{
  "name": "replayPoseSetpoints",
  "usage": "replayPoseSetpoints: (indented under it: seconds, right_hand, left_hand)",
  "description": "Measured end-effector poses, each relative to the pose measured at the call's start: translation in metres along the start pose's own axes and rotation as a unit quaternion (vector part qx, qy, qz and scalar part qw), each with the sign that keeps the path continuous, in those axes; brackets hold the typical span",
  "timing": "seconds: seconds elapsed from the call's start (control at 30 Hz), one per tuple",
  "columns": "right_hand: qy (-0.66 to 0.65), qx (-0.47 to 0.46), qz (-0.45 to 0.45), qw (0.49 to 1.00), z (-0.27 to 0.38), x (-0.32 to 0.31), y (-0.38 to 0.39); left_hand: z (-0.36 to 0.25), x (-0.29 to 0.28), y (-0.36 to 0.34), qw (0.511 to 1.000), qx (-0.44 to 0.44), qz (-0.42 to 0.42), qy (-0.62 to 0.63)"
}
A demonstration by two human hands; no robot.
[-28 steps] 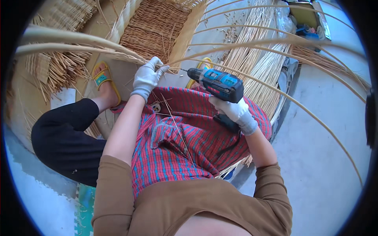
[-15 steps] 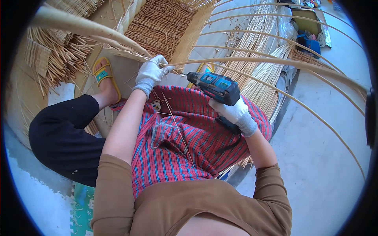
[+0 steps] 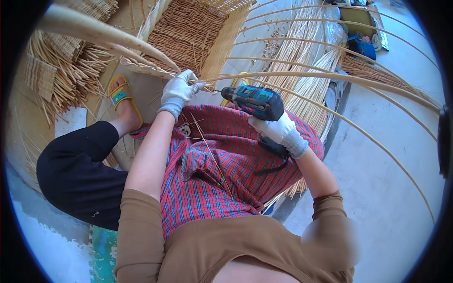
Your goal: Weaving a rectangular basket using wicker strips, including measuring, cutting, and drilling.
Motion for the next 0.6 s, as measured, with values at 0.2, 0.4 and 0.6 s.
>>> replayPoseSetpoints:
  seconds: [0.2, 0.4, 0.6]
  right_hand:
    - [0.016, 0.012, 0.030, 0.999, 0.001, 0.001, -0.004]
    - [0.072, -0.037, 0.007, 0.997, 0.000, 0.000, -0.008]
    - [0.112, -0.064, -0.028, 0.991, -0.001, -0.004, -0.014]
  left_hand:
    - [-0.010, 0.001, 0.003, 0.999, -0.008, 0.011, -0.035]
    - [-0.016, 0.001, 0.005, 0.997, -0.024, 0.026, -0.073]
    - [-0.016, 0.003, 0.003, 0.992, -0.013, 0.027, -0.120]
Point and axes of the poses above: each hand's wrist, its own y-axis away from the middle knuckle, its own x-axis out of the palm, z = x × y, the point moved 9 cm from there along -y, towards the middle knuckle, and after that the axes turned 11 degrees about y, right-handed, at the moved point
